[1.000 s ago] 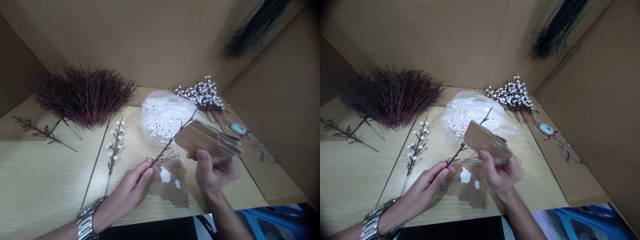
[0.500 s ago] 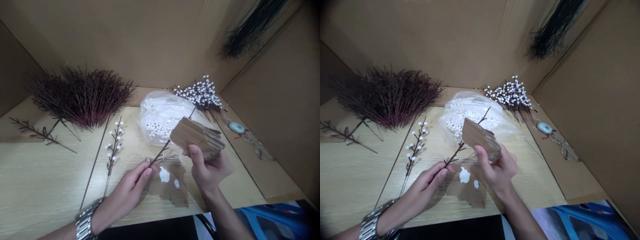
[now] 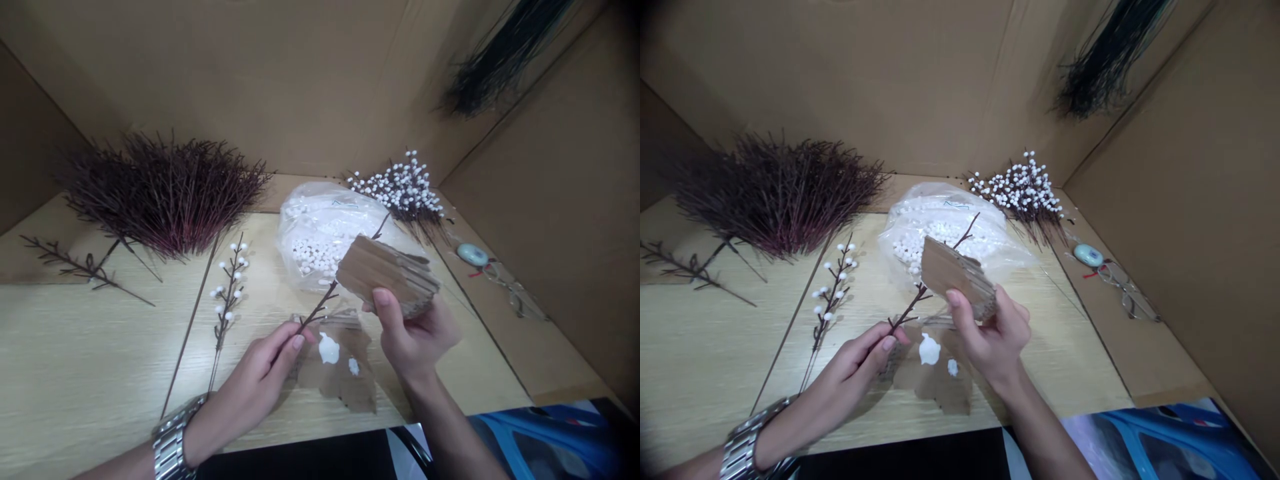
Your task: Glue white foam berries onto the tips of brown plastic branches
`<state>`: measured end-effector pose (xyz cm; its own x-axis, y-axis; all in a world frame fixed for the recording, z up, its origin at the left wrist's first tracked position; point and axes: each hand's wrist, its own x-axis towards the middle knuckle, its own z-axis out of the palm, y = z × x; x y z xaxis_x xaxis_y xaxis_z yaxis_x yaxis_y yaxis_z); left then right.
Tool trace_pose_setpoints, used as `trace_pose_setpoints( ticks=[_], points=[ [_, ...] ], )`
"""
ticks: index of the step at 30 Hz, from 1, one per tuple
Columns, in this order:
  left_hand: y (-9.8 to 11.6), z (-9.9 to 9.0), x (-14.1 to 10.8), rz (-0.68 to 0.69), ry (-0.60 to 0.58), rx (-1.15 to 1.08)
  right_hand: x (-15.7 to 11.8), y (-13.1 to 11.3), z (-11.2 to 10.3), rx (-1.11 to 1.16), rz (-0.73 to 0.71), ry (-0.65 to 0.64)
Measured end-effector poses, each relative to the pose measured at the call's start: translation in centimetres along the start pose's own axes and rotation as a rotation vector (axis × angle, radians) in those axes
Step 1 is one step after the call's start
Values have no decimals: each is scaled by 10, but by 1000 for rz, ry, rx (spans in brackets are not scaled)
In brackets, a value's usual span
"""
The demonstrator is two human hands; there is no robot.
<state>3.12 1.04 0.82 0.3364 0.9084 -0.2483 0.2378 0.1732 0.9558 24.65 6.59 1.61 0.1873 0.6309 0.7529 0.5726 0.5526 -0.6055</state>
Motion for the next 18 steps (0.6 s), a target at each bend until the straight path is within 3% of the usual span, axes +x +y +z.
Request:
trace_pose_setpoints(
  ticks=[8, 18],
  points=[
    [0, 0, 0, -13, 4, 15, 0, 1, 1, 149, 64, 154],
    [-9, 1, -1, -98, 29, -78, 12, -9, 3, 296, 161, 219]
  ],
)
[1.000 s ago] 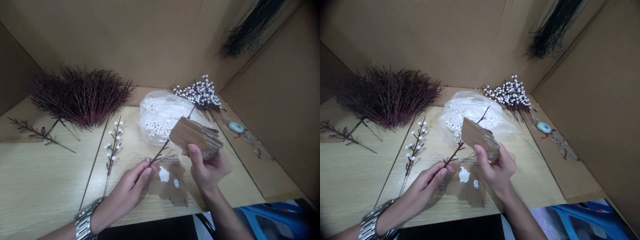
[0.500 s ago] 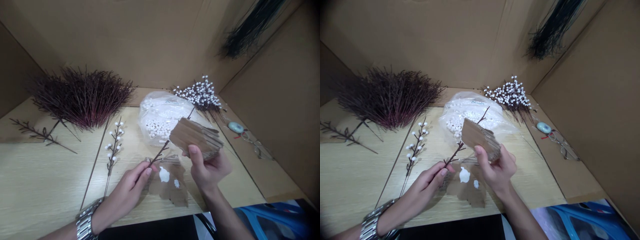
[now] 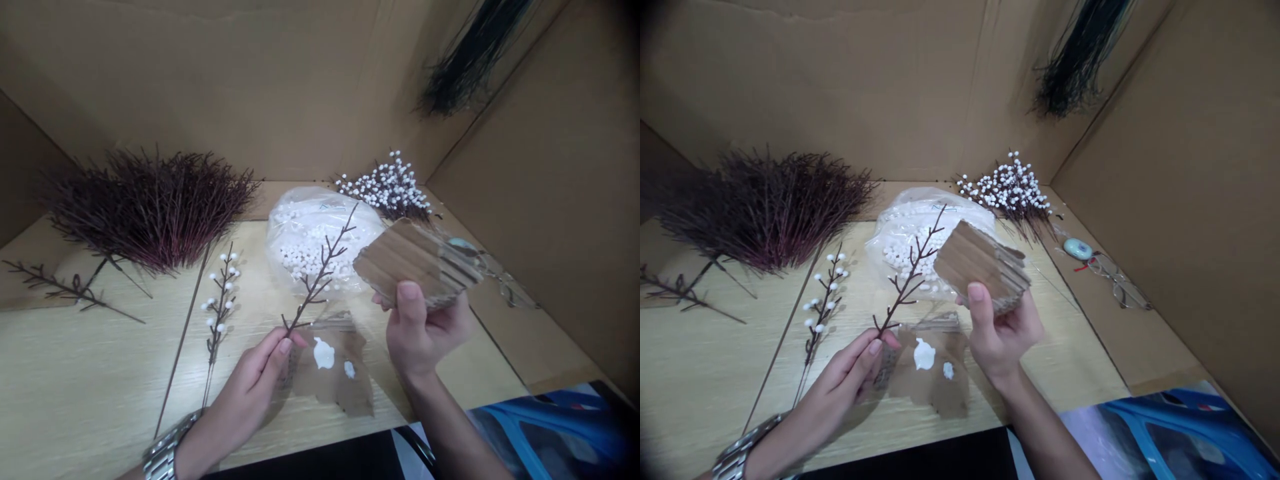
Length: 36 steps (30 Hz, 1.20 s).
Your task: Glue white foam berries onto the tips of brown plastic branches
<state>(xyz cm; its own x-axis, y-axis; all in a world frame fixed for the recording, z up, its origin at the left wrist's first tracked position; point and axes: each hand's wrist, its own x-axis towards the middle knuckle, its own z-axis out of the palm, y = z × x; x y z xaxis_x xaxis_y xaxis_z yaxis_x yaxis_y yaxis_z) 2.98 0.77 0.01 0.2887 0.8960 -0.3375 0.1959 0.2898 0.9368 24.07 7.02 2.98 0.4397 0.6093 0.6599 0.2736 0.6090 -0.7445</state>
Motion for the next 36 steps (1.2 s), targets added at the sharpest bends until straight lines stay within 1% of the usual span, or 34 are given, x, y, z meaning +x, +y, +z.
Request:
trace_pose_setpoints(
  ticks=[6, 9, 13, 16, 19, 21, 23, 26, 29, 30, 34, 36],
  points=[
    [0, 0, 0, 2, 19, 12, -2, 10, -4, -148, -108, -125],
    [1, 0, 0, 0, 15, 5, -5, 12, -4, -168, -124, -173],
    [0, 0, 0, -6, 11, 2, -5, 11, -2, -146, -119, -186],
    [-3, 0, 1, -6, 7, -32, -5, 11, -1, -135, -126, -155],
    [-6, 0, 2, -13, -4, -95, -2, 10, 0, -30, -74, -89],
    [-5, 0, 2, -18, -8, -128, 1, 9, 2, 79, -27, -86],
    [-5, 0, 2, -19, -5, -138, 4, 6, 2, 148, -17, -97],
    [-5, 0, 2, -27, 12, -144, 7, 2, 1, 147, 7, -110],
    [-9, 0, 2, -38, 23, -156, 5, -3, -1, 167, 96, -143],
    [-11, 0, 2, -37, 24, -156, 4, -5, -1, 188, 124, -138],
    [-14, 1, 4, -30, 22, -143, 3, -10, 4, 296, 196, -47],
    [-14, 1, 4, -28, 22, -138, 3, -10, 5, 325, 212, -55]
  ],
)
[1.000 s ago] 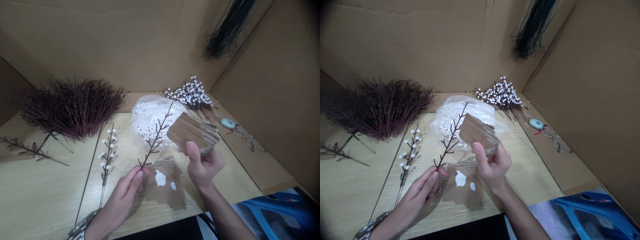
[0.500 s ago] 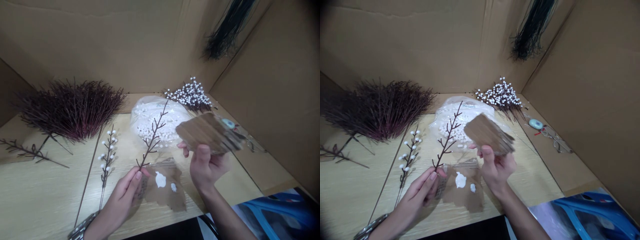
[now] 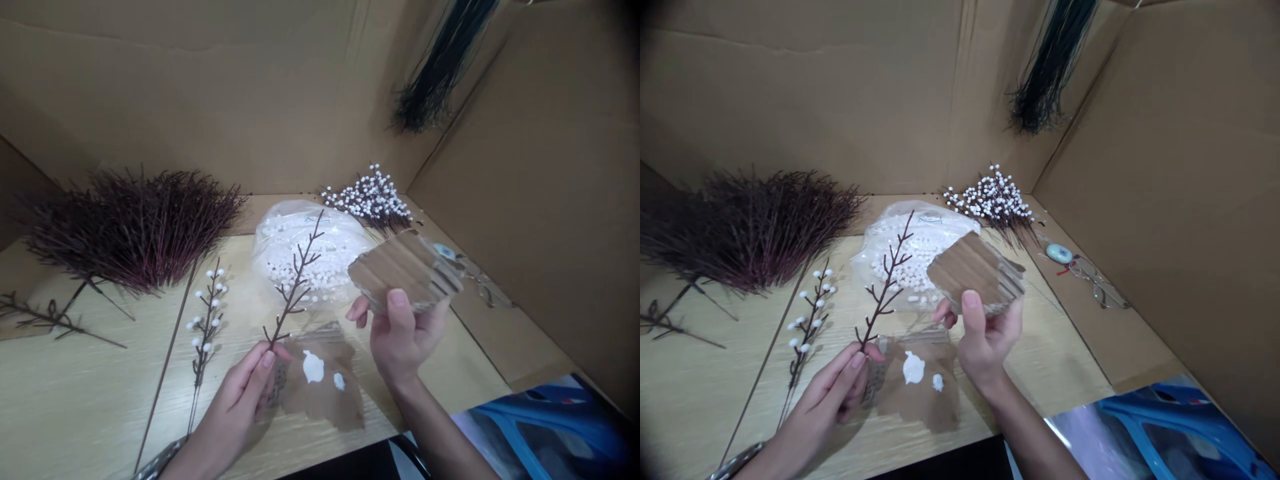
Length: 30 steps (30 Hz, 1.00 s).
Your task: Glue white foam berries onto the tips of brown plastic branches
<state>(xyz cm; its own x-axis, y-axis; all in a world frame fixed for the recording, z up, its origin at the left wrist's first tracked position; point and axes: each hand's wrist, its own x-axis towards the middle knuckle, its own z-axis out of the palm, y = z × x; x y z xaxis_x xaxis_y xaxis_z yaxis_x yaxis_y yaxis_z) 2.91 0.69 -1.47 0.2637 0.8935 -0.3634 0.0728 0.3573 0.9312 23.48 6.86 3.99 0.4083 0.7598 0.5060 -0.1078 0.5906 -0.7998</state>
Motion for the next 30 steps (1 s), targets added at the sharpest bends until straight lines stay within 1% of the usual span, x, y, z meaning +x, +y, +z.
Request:
trace_pose_setpoints(
  ticks=[3, 5, 9, 14, 16, 17, 19, 22, 24, 25, 27, 28, 30],
  points=[
    [0, -1, 0, 5, -11, -10, 2, 4, -2, -30, 63, -79],
    [-2, -1, 0, 6, -15, -28, 4, 8, -6, -63, 99, -99],
    [-5, -1, 0, 8, -4, -61, 9, 12, -9, -139, 66, -63],
    [-9, -2, 1, 15, 6, -94, 13, 6, -6, -174, -11, 8],
    [-9, -2, 2, 14, -1, -116, 14, 5, -9, -214, 3, 2],
    [-8, -2, 2, 11, -5, -126, 15, 6, -12, -232, 41, -30],
    [-7, -2, 2, 14, -5, -135, 17, 7, -20, -225, 170, -169],
    [-6, -2, 4, 35, 6, -128, 22, 8, -31, -100, 373, -467],
    [-6, -2, 5, 44, 21, -119, 26, 4, -35, -28, 492, -670],
    [-6, -2, 5, 43, 27, -113, 29, 2, -36, -8, 539, -752],
    [-6, -2, 5, 41, 32, -103, 34, -4, -35, 16, 597, -856],
    [-6, -2, 5, 41, 29, -98, 38, -6, -35, 21, 609, -880],
    [-5, -2, 4, 39, 19, -88, 45, -9, -33, 25, 630, -881]
  ],
)
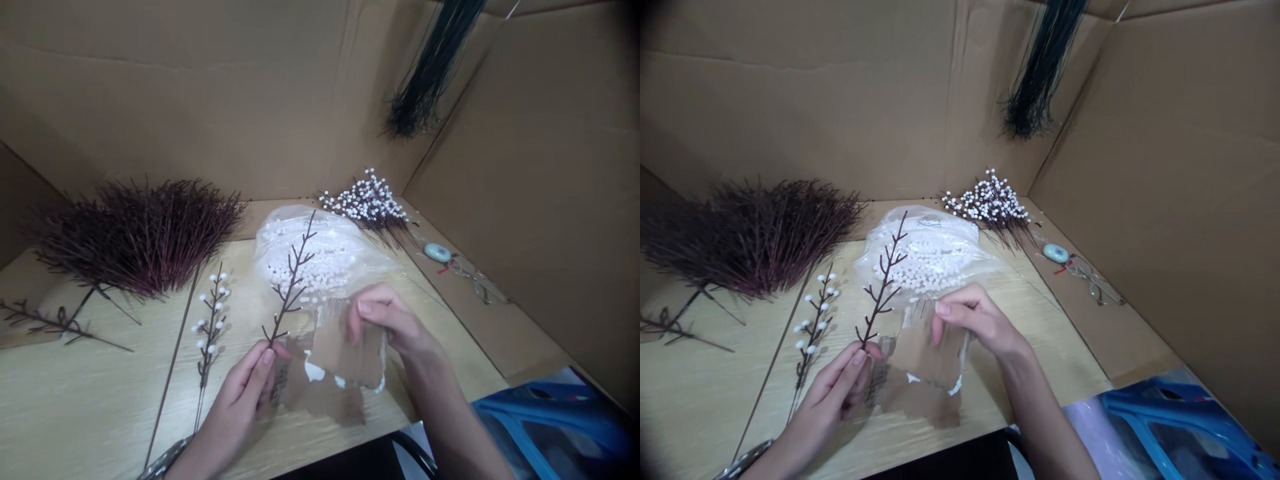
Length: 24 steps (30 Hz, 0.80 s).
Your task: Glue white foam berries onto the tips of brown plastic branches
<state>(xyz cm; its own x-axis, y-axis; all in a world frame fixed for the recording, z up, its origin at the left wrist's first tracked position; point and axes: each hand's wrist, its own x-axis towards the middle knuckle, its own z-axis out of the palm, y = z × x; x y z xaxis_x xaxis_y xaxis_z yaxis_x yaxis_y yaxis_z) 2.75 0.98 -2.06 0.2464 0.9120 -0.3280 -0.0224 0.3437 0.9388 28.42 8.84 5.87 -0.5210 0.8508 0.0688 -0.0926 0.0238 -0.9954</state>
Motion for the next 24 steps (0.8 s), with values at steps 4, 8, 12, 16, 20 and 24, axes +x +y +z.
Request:
trace_pose_setpoints(
  ticks=[4, 8, 12, 16, 20, 24],
  points=[
    [4, -1, -3, -5, -15, 63, 10, -1, -8, 78, 77, 43],
    [6, -3, -5, -2, -20, 113, 18, 7, -9, 121, 89, 90],
    [6, -3, -5, 10, -41, 124, 22, 10, -5, 160, 82, 128],
    [4, -4, -6, 4, -48, 122, 23, 10, -1, 195, 78, 165],
    [6, -3, -6, 7, -51, 145, 21, 11, 0, 232, 91, 193],
    [9, -1, -5, 1, -35, 133, 16, 9, 2, 314, 104, 203]
  ],
)
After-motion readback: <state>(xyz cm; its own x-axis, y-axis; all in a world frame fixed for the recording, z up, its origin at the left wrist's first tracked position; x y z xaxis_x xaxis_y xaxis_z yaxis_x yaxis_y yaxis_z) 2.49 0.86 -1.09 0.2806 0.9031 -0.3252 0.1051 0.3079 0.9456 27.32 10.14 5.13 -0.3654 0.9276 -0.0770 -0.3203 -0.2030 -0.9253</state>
